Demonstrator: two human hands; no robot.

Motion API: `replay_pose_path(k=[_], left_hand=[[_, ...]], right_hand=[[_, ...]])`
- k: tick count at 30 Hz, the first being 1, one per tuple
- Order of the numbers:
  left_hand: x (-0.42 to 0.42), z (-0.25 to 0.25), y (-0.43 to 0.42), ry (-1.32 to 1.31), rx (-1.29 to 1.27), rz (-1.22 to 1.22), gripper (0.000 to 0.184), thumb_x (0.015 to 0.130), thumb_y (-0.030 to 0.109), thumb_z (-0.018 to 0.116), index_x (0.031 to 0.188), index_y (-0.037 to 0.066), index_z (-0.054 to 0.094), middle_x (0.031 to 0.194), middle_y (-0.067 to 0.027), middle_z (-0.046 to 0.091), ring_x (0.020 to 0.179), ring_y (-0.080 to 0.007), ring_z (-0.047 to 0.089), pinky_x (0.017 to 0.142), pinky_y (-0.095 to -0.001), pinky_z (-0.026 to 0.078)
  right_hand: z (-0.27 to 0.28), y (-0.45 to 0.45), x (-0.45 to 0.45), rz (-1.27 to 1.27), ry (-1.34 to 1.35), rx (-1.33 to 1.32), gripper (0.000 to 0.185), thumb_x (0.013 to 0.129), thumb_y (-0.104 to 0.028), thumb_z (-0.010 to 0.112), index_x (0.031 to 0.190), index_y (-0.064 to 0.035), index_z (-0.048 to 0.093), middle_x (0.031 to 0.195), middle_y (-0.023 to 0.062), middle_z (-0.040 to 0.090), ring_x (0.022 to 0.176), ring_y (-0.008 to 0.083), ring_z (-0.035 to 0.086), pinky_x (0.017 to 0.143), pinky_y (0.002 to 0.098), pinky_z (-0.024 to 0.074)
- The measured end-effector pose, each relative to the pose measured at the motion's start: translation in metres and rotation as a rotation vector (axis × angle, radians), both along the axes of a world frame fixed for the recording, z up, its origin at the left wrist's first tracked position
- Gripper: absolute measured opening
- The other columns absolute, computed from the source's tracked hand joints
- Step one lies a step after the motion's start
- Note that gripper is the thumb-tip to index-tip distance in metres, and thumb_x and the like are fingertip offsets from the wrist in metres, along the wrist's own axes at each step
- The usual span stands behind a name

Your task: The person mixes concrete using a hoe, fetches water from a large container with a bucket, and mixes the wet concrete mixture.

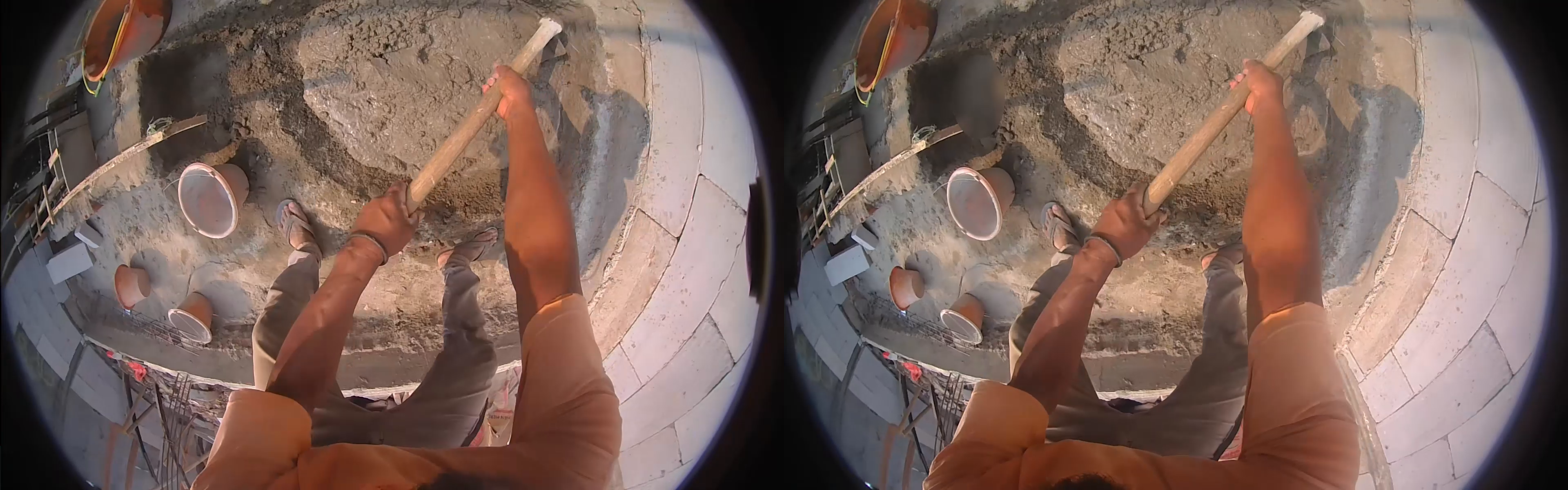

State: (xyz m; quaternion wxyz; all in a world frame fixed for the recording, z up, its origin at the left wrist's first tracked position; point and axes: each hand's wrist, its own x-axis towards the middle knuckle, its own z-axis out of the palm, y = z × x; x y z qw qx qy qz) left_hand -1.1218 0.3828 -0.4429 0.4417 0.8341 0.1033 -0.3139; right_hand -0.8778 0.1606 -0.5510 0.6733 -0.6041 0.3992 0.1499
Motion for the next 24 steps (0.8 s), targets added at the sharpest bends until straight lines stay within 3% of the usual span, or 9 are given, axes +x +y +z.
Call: replay_pose_path(k=[4,7,8,10,12,15,19,21,24], left_hand=[[-0.061,0.039,0.086,0.152,-0.051,0.085,0.045,0.080,0.023,0.070,0.114,0.000,0.053,0.080,-0.0229,0.065,0.078,-0.0402,0.065,0.070,-0.0439,0.052],[-0.125,0.019,0.139,0.222,0.038,0.007,0.042,0.081,0.032,0.065,0.115,0.009,0.057,0.084,-0.0175,0.067,0.082,-0.0388,0.065,0.071,-0.0462,0.051],[-0.151,0.003,0.153,0.105,0.088,0.040,0.041,0.082,0.032,0.062,0.117,0.011,0.057,0.087,-0.0177,0.068,0.082,-0.0389,0.065,0.072,-0.0474,0.051],[-0.163,-0.006,0.188,0.131,0.136,-0.048,0.036,0.081,0.023,0.057,0.115,0.011,0.058,0.091,-0.0183,0.068,0.084,-0.0363,0.066,0.073,-0.0472,0.052],[-0.164,0.019,0.221,0.114,0.176,-0.038,0.036,0.081,0.018,0.057,0.116,0.009,0.058,0.100,-0.0176,0.067,0.086,-0.0367,0.066,0.074,-0.0464,0.052],[-0.211,0.032,0.238,-0.318,0.364,0.003,0.040,0.082,0.019,0.060,0.120,0.012,0.055,0.089,-0.0129,0.067,0.087,-0.0352,0.065,0.081,-0.0437,0.051],[-0.212,0.109,0.232,-0.070,0.165,-0.113,0.034,0.080,0.019,0.061,0.112,0.009,0.058,0.091,-0.0125,0.066,0.089,-0.0356,0.064,0.081,-0.0423,0.051],[-0.181,0.140,0.210,0.167,0.105,-0.119,0.031,0.079,0.021,0.062,0.107,0.008,0.059,0.089,-0.0141,0.066,0.087,-0.0367,0.065,0.079,-0.0439,0.051],[-0.126,0.124,0.144,0.201,0.240,-0.107,0.032,0.079,0.017,0.060,0.109,0.007,0.061,0.085,-0.0183,0.068,0.086,-0.0372,0.066,0.078,-0.0466,0.051]], right_hand=[[0.021,0.112,-0.067,0.066,0.114,-0.073,0.028,0.085,-0.006,0.064,0.106,0.0055,0.048,0.084,0.0100,0.051,0.065,0.0216,0.052,0.056,0.0395,0.0494],[0.010,0.156,-0.126,0.022,0.231,-0.084,0.029,0.088,-0.010,0.063,0.110,-0.0016,0.048,0.083,0.0052,0.047,0.067,0.0166,0.050,0.061,0.0367,0.0476],[0.019,0.174,-0.139,-0.024,0.290,-0.073,0.025,0.091,-0.014,0.060,0.110,-0.0016,0.048,0.080,0.0029,0.044,0.066,0.0152,0.048,0.062,0.0355,0.0468],[0.042,0.194,-0.163,-0.120,0.217,-0.082,0.017,0.091,-0.017,0.058,0.095,-0.0047,0.048,0.078,0.0011,0.043,0.064,0.0148,0.045,0.061,0.0350,0.0448],[0.056,0.192,-0.190,-0.230,0.096,0.046,0.017,0.086,-0.019,0.061,0.087,-0.0089,0.048,0.071,0.0003,0.042,0.061,0.0140,0.043,0.060,0.0329,0.0421],[0.106,0.195,-0.222,-0.229,0.021,0.201,0.015,0.087,-0.018,0.059,0.082,-0.0146,0.045,0.065,-0.0036,0.040,0.059,0.0112,0.043,0.058,0.0312,0.0411],[0.144,0.192,-0.232,-0.195,0.057,0.272,0.017,0.086,-0.020,0.060,0.079,-0.0151,0.045,0.064,-0.0032,0.040,0.055,0.0122,0.040,0.051,0.0284,0.0395],[0.105,0.171,-0.211,-0.141,0.103,0.309,0.016,0.086,-0.018,0.059,0.079,-0.0148,0.045,0.065,-0.0027,0.041,0.055,0.0124,0.041,0.052,0.0292,0.0402],[0.026,0.127,-0.170,-0.142,0.141,0.260,0.011,0.087,-0.012,0.058,0.084,-0.0113,0.048,0.067,-0.0003,0.044,0.058,0.0139,0.044,0.053,0.0313,0.0400]])
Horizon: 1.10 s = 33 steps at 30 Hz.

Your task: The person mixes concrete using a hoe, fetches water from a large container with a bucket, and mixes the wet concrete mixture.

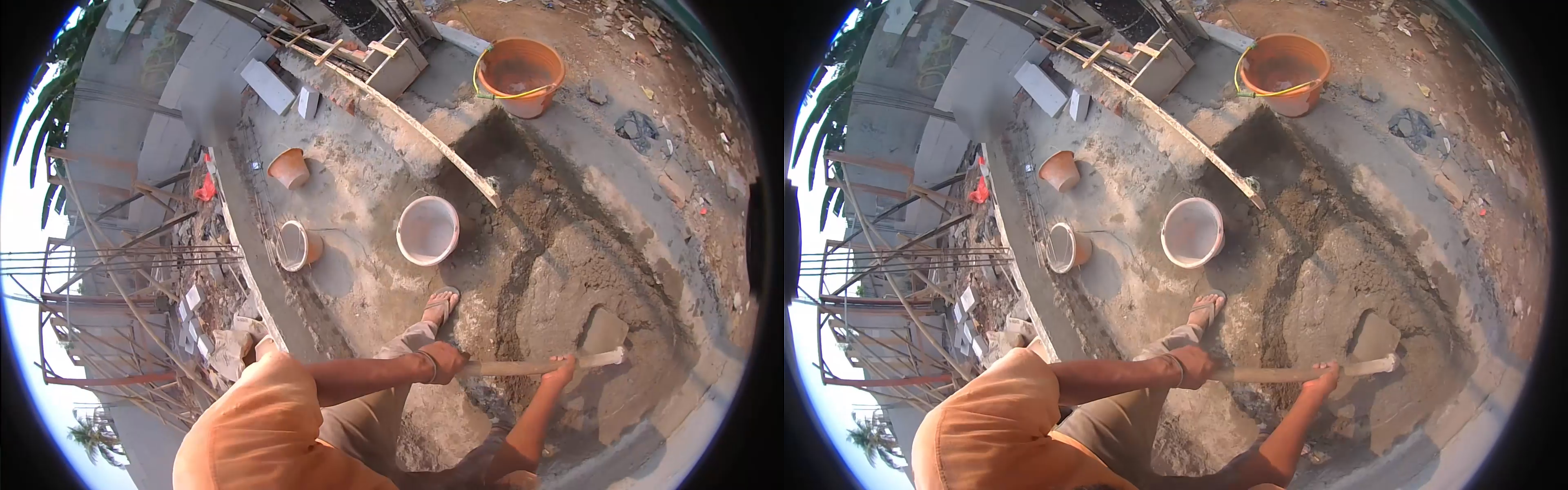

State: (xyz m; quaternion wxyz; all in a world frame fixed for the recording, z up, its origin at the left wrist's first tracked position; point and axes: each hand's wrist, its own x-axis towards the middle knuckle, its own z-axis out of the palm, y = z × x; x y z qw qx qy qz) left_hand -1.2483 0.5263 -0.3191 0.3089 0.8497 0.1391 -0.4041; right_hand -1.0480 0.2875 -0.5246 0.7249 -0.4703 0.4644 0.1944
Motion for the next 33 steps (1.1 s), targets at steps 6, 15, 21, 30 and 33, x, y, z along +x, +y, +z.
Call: replay_pose_path(k=[6,15,21,30,33], left_hand=[[-0.033,-0.078,-0.121,-0.135,-0.084,0.218,0.031,0.081,0.026,0.064,0.105,0.008,0.058,0.081,-0.0187,0.066,0.079,-0.0394,0.065,0.069,-0.0491,0.050],[0.138,-0.107,-0.182,-0.215,-0.267,-0.007,0.037,0.081,0.027,0.069,0.108,0.004,0.056,0.081,-0.0210,0.067,0.076,-0.0386,0.066,0.069,-0.0478,0.051],[0.068,-0.127,-0.054,-0.173,-0.157,0.085,0.042,0.078,0.027,0.072,0.112,0.006,0.059,0.081,-0.0212,0.067,0.079,-0.0372,0.066,0.072,-0.0441,0.052],[-0.111,-0.069,0.042,-0.056,-0.012,0.124,0.039,0.072,0.023,0.071,0.109,0.011,0.063,0.089,-0.0164,0.068,0.083,-0.0373,0.065,0.074,-0.0443,0.053],[-0.100,0.000,0.022,0.019,-0.085,0.136,0.035,0.073,0.022,0.072,0.103,0.010,0.062,0.086,-0.0171,0.067,0.081,-0.0374,0.065,0.071,-0.0447,0.053]], right_hand=[[0.011,-0.064,0.044,0.053,0.022,-0.209,0.016,0.086,-0.013,0.066,0.093,-0.0050,0.053,0.081,0.0036,0.050,0.062,0.0148,0.048,0.052,0.0346,0.0420],[0.049,-0.205,0.183,-0.043,-0.267,-0.310,0.017,0.084,-0.008,0.061,0.092,-0.0040,0.047,0.075,0.0043,0.048,0.057,0.0156,0.050,0.050,0.0353,0.0460],[-0.033,-0.045,0.113,0.054,-0.071,-0.233,0.015,0.087,-0.007,0.059,0.095,-0.0004,0.048,0.075,0.0068,0.048,0.059,0.0196,0.051,0.053,0.0386,0.0482],[0.089,0.051,-0.069,-0.121,-0.038,-0.106,0.027,0.088,-0.007,0.061,0.103,-0.0097,0.038,0.078,0.0041,0.047,0.059,0.0154,0.049,0.050,0.0372,0.0466],[0.104,0.033,-0.072,-0.026,-0.005,-0.041,0.021,0.087,-0.008,0.062,0.096,-0.0097,0.044,0.076,0.0038,0.047,0.058,0.0156,0.049,0.050,0.0379,0.0460]])
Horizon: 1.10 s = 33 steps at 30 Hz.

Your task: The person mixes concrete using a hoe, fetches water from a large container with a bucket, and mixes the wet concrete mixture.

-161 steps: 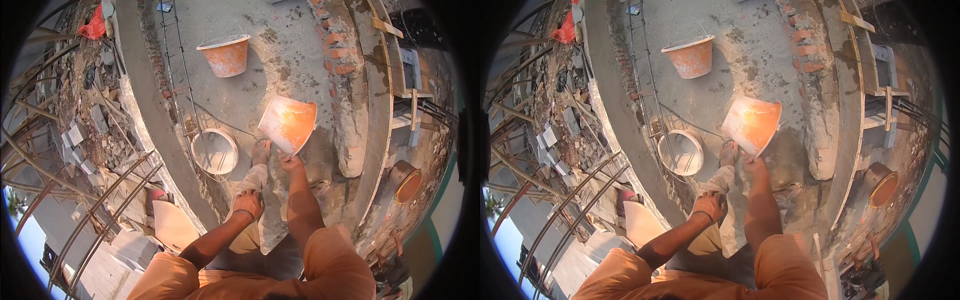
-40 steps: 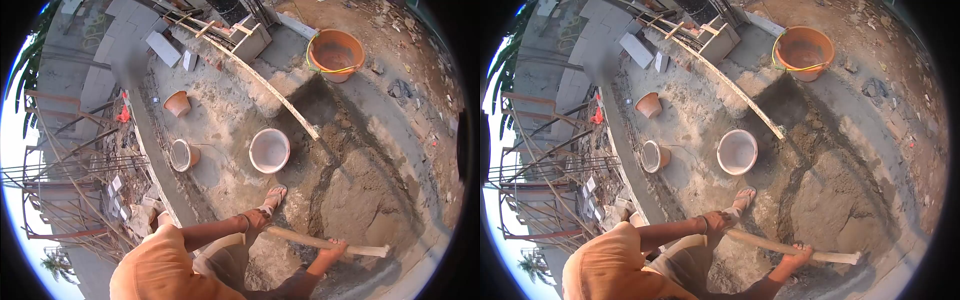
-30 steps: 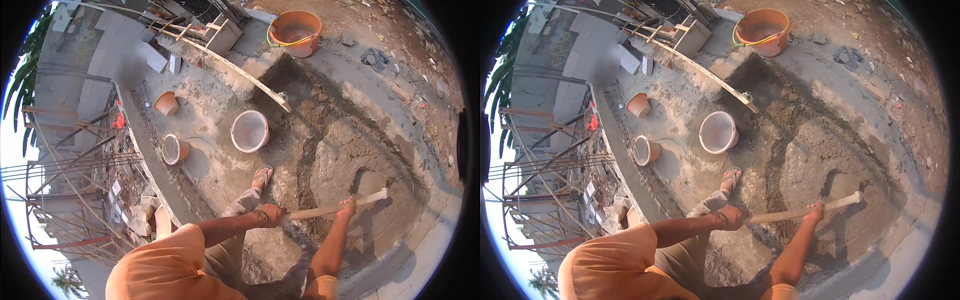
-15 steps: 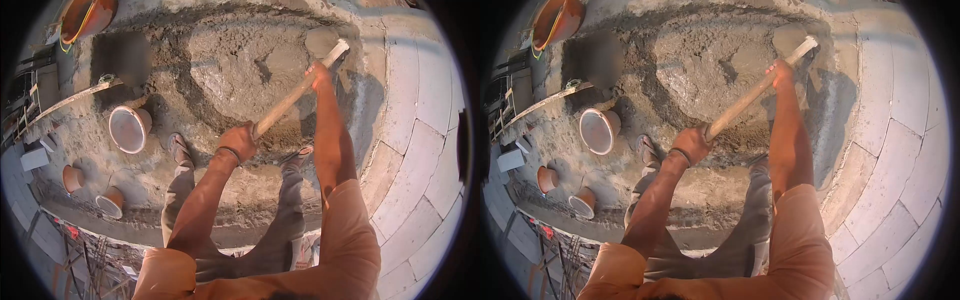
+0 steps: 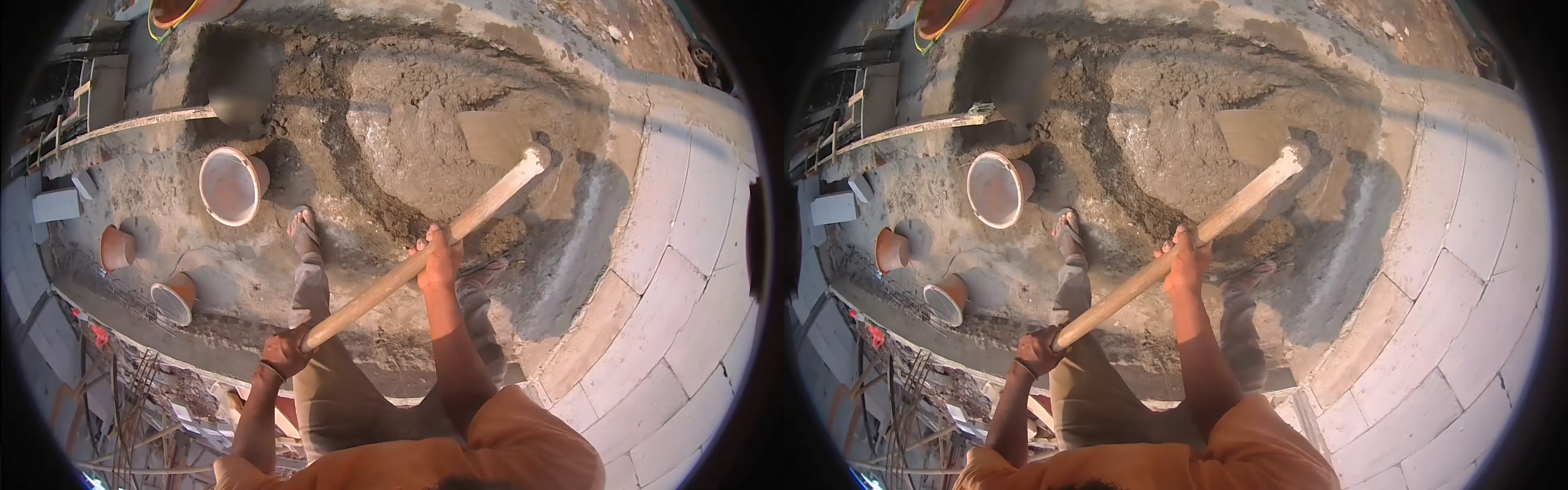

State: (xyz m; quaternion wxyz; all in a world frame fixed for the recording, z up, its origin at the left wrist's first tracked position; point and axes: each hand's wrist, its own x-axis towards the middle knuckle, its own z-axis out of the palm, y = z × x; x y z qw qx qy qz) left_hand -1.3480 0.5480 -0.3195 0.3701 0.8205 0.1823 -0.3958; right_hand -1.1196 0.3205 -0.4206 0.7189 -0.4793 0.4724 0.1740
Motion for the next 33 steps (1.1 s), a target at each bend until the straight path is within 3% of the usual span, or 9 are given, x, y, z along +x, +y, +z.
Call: replay_pose_path(k=[2,6,9,13,16,18,23,27,33], left_hand=[[0.026,0.009,-0.037,0.016,0.014,0.008,0.032,0.074,0.023,0.072,0.099,0.008,0.060,0.082,-0.0183,0.067,0.078,-0.0382,0.065,0.069,-0.0460,0.052],[0.094,-0.014,-0.131,0.091,0.035,0.058,0.027,0.078,0.024,0.070,0.094,0.006,0.057,0.071,-0.0204,0.064,0.072,-0.0405,0.065,0.065,-0.0487,0.050],[0.080,-0.033,-0.172,0.051,0.020,0.152,0.028,0.078,0.023,0.070,0.094,0.006,0.056,0.071,-0.0200,0.064,0.071,-0.0403,0.065,0.063,-0.0483,0.050],[0.095,-0.096,-0.194,-0.114,-0.126,0.124,0.032,0.077,0.024,0.074,0.098,0.005,0.057,0.071,-0.0184,0.064,0.069,-0.0380,0.065,0.060,-0.0433,0.050],[0.165,-0.141,-0.219,-0.207,-0.267,0.087,0.040,0.077,0.026,0.076,0.102,0.002,0.056,0.072,-0.0176,0.063,0.065,-0.0315,0.065,0.060,-0.0397,0.050],[0.203,-0.144,-0.218,-0.200,-0.281,0.098,0.041,0.078,0.025,0.076,0.103,0.000,0.056,0.071,-0.0174,0.063,0.064,-0.0287,0.065,0.060,-0.0387,0.050],[0.190,-0.088,-0.167,-0.107,-0.281,0.125,0.042,0.078,0.026,0.075,0.105,0.000,0.055,0.072,-0.0174,0.063,0.065,-0.0266,0.066,0.060,-0.0386,0.050],[0.157,0.007,-0.168,0.005,-0.290,0.200,0.051,0.082,0.028,0.071,0.113,-0.006,0.048,0.076,-0.0237,0.062,0.072,-0.0391,0.066,0.063,-0.0438,0.051],[0.194,0.099,-0.196,-0.220,-0.508,0.331,0.076,0.089,0.034,0.061,0.135,-0.016,0.028,0.096,-0.0351,0.060,0.090,-0.0472,0.063,0.075,-0.0451,0.051]], right_hand=[[-0.042,-0.029,0.023,0.060,0.070,0.091,0.016,0.085,-0.008,0.064,0.090,-0.0090,0.048,0.075,0.0038,0.047,0.057,0.0160,0.049,0.049,0.0385,0.0456],[-0.143,-0.088,0.118,0.162,0.180,-0.001,0.013,0.084,-0.007,0.066,0.084,-0.0058,0.053,0.075,0.0045,0.048,0.054,0.0173,0.049,0.049,0.0386,0.0453],[-0.107,-0.099,0.135,0.253,0.009,-0.061,0.017,0.085,-0.008,0.066,0.088,-0.0035,0.050,0.076,0.0055,0.049,0.055,0.0171,0.050,0.048,0.0371,0.0455],[-0.056,-0.149,0.173,0.165,-0.157,-0.189,0.024,0.086,-0.009,0.064,0.097,-0.0015,0.044,0.082,0.0078,0.049,0.056,0.0165,0.050,0.048,0.0359,0.0471],[-0.069,-0.194,0.255,0.228,-0.268,-0.365,0.023,0.088,-0.010,0.060,0.100,0.0000,0.043,0.084,0.0092,0.047,0.058,0.0172,0.051,0.049,0.0362,0.0492],[-0.107,-0.215,0.302,0.263,-0.231,-0.361,0.023,0.088,-0.008,0.058,0.101,0.0019,0.043,0.084,0.0097,0.047,0.058,0.0188,0.052,0.050,0.0375,0.0500],[-0.153,-0.163,0.271,0.423,-0.033,-0.284,0.025,0.086,-0.003,0.055,0.106,0.0043,0.043,0.082,0.0107,0.049,0.060,0.0214,0.053,0.052,0.0404,0.0511],[-0.140,-0.114,0.216,0.607,0.129,-0.253,0.022,0.085,-0.003,0.057,0.102,0.0023,0.045,0.077,0.0099,0.049,0.059,0.0213,0.054,0.053,0.0400,0.0509],[-0.108,-0.141,0.216,0.739,0.263,-0.023,0.019,0.083,-0.002,0.061,0.099,-0.0007,0.050,0.068,0.0049,0.051,0.054,0.0200,0.053,0.052,0.0340,0.0476]])
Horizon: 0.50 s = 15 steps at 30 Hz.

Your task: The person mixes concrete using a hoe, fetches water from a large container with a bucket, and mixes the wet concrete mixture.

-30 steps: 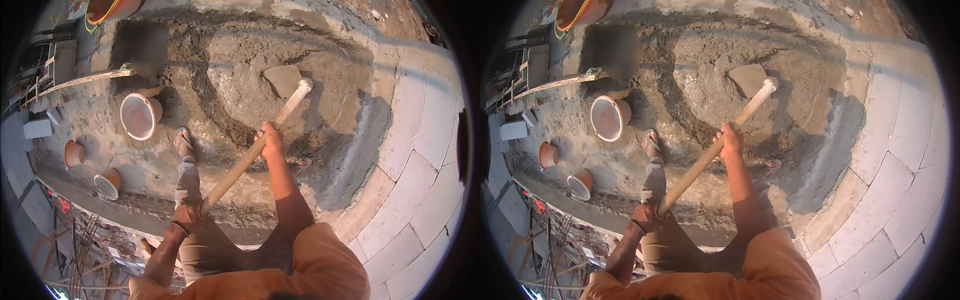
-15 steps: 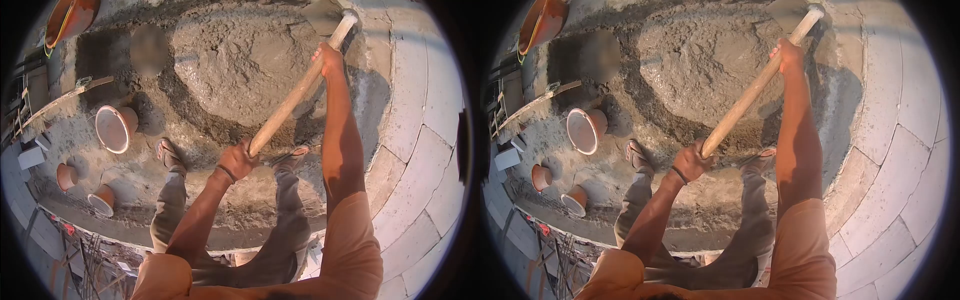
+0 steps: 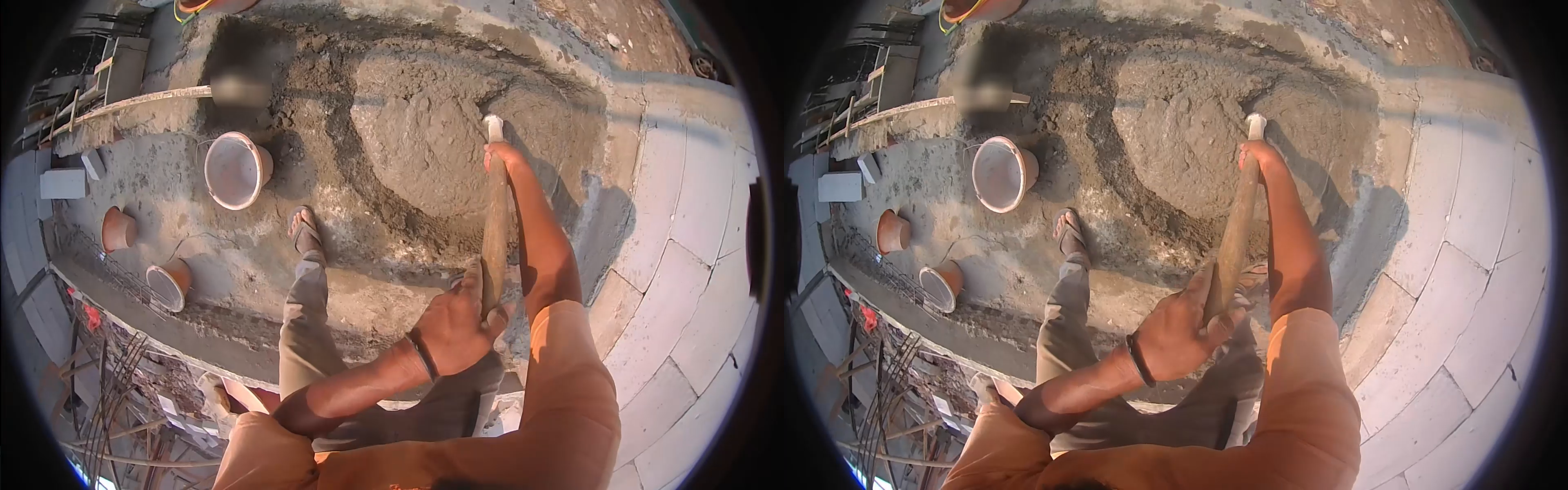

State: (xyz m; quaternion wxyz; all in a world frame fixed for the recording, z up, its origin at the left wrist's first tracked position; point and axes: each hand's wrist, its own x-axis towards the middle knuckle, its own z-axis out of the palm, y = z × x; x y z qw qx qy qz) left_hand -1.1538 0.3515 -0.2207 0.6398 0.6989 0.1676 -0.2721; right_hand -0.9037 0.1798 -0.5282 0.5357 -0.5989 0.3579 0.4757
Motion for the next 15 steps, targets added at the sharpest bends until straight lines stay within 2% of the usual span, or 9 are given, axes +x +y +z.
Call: replay_pose_path(k=[3,4,6,9,12,13,15], left_hand=[[0.008,0.042,0.002,-0.198,-0.117,0.107,0.080,0.090,0.039,0.059,0.138,-0.015,0.025,0.107,-0.0370,0.057,0.098,-0.0471,0.060,0.084,-0.0457,0.049],[0.011,0.051,0.006,-0.278,-0.153,0.148,0.080,0.090,0.040,0.059,0.139,-0.014,0.025,0.109,-0.0372,0.056,0.100,-0.0470,0.060,0.086,-0.0459,0.048],[0.011,0.064,0.018,-0.353,-0.140,0.113,0.079,0.091,0.042,0.057,0.139,-0.013,0.027,0.109,-0.0358,0.055,0.100,-0.0462,0.059,0.086,-0.0454,0.048],[0.007,0.099,0.051,-0.330,-0.178,0.050,0.075,0.092,0.044,0.054,0.140,-0.009,0.030,0.106,-0.0328,0.057,0.095,-0.0449,0.061,0.082,-0.0443,0.049],[-0.016,0.120,0.086,-0.376,-0.290,0.129,0.070,0.093,0.042,0.052,0.140,-0.006,0.033,0.101,-0.0300,0.058,0.090,-0.0439,0.061,0.079,-0.0433,0.050],[-0.025,0.127,0.099,-0.418,-0.333,0.180,0.068,0.093,0.041,0.052,0.140,-0.005,0.034,0.100,-0.0292,0.059,0.088,-0.0436,0.062,0.078,-0.0431,0.050],[-0.044,0.143,0.128,-0.491,-0.321,0.255,0.068,0.094,0.043,0.051,0.133,-0.011,0.038,0.095,-0.0263,0.062,0.084,-0.0409,0.064,0.075,-0.0416,0.052]], right_hand=[[0.006,-0.035,0.021,0.187,-0.022,0.224,0.015,0.082,-0.007,0.063,0.092,-0.0024,0.051,0.064,0.0057,0.053,0.052,0.0191,0.054,0.051,0.0349,0.0473],[0.014,-0.035,0.022,0.186,-0.040,0.214,0.015,0.083,-0.010,0.063,0.089,-0.0028,0.051,0.063,0.0068,0.054,0.052,0.0190,0.053,0.051,0.0356,0.0472],[0.063,-0.017,0.015,0.181,-0.082,0.200,0.017,0.083,-0.016,0.063,0.083,-0.0035,0.051,0.061,0.0091,0.055,0.051,0.0187,0.053,0.050,0.0371,0.0470],[0.142,0.028,-0.022,-0.210,-0.018,0.247,0.018,0.083,-0.007,0.064,0.094,-0.0009,0.051,0.074,0.0064,0.055,0.060,0.0157,0.056,0.051,0.0261,0.0495],[0.130,0.043,-0.014,0.026,0.102,0.253,0.017,0.084,-0.003,0.061,0.096,0.0009,0.050,0.079,0.0070,0.054,0.064,0.0144,0.056,0.052,0.0227,0.0505],[0.137,0.062,-0.020,-0.029,0.141,0.260,0.017,0.085,-0.003,0.060,0.097,0.0014,0.050,0.079,0.0074,0.053,0.063,0.0142,0.056,0.052,0.0227,0.0507],[0.149,0.100,-0.040,-0.123,0.234,0.270,0.017,0.086,-0.002,0.059,0.098,0.0024,0.049,0.078,0.0081,0.053,0.063,0.0138,0.056,0.052,0.0225,0.0513]])
